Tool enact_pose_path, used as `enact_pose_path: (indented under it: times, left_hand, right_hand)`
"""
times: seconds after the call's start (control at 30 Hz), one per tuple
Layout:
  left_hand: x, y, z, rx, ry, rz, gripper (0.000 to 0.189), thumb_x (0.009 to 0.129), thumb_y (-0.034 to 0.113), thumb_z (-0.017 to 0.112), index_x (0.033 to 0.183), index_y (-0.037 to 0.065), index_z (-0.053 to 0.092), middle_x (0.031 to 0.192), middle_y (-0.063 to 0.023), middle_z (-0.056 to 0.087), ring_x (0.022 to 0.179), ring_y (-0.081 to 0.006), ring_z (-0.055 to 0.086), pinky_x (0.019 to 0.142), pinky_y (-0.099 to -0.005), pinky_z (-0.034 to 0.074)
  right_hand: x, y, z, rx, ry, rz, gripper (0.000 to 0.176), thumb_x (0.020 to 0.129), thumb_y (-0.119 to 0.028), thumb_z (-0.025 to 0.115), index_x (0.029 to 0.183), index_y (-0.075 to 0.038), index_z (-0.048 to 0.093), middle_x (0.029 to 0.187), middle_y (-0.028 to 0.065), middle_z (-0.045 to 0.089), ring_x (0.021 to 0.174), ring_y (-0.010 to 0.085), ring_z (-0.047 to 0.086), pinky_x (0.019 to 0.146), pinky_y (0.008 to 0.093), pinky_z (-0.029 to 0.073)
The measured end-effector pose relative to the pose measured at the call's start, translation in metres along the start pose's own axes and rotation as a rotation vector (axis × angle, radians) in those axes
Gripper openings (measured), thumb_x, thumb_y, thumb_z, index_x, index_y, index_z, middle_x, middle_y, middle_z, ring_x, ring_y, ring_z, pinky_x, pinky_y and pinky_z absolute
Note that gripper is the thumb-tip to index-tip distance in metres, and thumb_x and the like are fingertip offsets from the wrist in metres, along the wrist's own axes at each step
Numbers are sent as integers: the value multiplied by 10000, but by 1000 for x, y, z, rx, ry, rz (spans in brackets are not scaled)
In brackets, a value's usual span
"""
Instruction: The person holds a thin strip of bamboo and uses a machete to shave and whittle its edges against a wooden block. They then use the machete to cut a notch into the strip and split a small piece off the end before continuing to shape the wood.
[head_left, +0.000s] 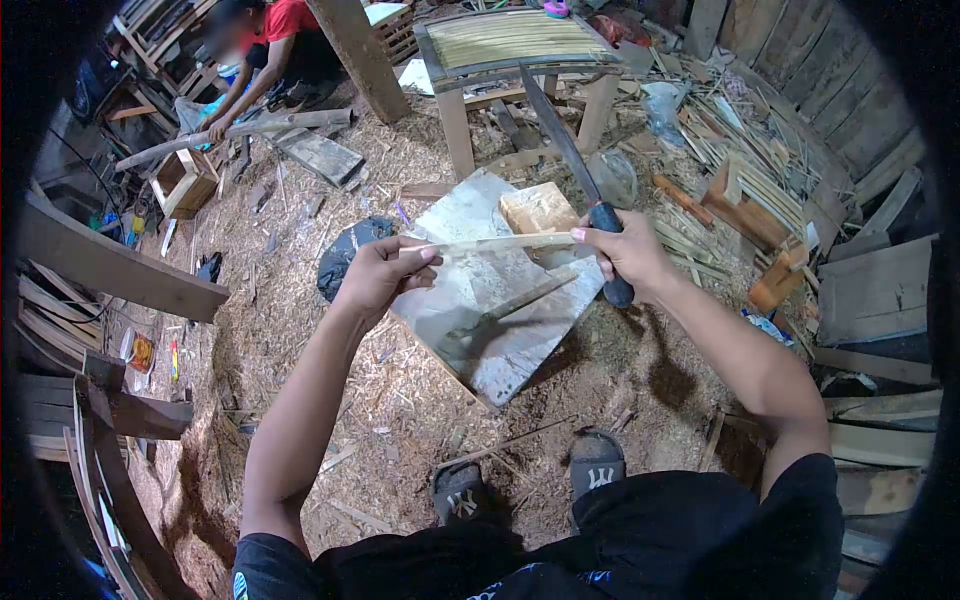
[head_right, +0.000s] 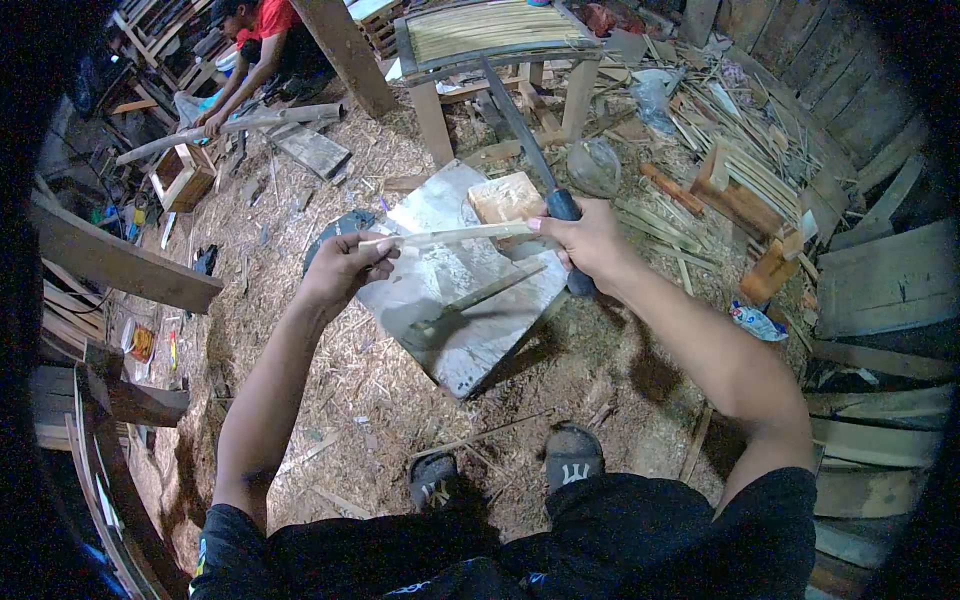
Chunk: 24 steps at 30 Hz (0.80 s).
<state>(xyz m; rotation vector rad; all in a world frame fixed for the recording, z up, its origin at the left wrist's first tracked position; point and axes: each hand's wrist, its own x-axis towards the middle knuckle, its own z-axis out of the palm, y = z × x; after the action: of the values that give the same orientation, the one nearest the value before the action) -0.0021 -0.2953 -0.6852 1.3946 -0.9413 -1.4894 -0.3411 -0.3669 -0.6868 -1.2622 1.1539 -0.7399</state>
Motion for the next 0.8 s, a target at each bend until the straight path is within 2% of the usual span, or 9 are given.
enact_pose_path:
  times: [0.03, 0.17, 0.3, 0.37, 0.47, 0.8]
  left_hand:
    - [3, -1, -2, -73, 22, -25, 290, 959, 163, 687, 1123, -66, 619, 1023, -129, 698, 823, -137, 682, 798, -263, 602]
    - [5, 2, 7, -289, 114, -32, 279, 978, 183, 662, 1121, -50, 607, 1025, -138, 688, 906, -164, 688, 809, -266, 607]
    - [10, 4, 20, -282, 211, 5, 253, 1002, 203, 624, 1093, -33, 616, 1017, -127, 699, 901, -182, 705, 815, -288, 609]
    - [11, 7, 24, -245, 218, 90, 268, 983, 181, 656, 1055, -68, 586, 1015, -182, 690, 914, -215, 717, 807, -289, 618]
    - [10, 15, 32, -134, 229, 113, 273, 980, 172, 661, 1042, -82, 580, 967, -194, 696, 870, -228, 730, 786, -301, 624]
    - [16, 15, 43, -104, 180, 167, 270, 957, 178, 696, 978, -74, 599, 903, -177, 698, 775, -216, 719, 748, -297, 626]
  right_hand:
    - [-2, 2, 1, 0, -1, -1, 184, 898, -150, 745, 976, -19, 641, 626, -33, 537, 449, 54, 465, 412, 232, 366]
    - [-7, 14, 6, 43, -26, 54, 179, 902, -145, 738, 981, -23, 633, 664, -29, 544, 470, 55, 479, 415, 237, 383]
    - [-12, 21, 9, 41, -82, 64, 174, 903, -133, 735, 987, -19, 633, 672, -26, 549, 474, 55, 486, 417, 237, 385]
    - [-14, 21, 12, 11, -84, 83, 180, 892, -125, 749, 981, -13, 639, 666, -16, 566, 468, 57, 487, 415, 235, 371]
    - [-12, 21, 12, -55, -103, 67, 171, 881, -136, 768, 940, -22, 656, 642, -20, 573, 448, 62, 474, 411, 251, 366]
    - [-14, 7, 27, -32, -197, 65, 154, 878, -95, 762, 939, -4, 654, 617, -18, 562, 464, 64, 495, 425, 246, 378]
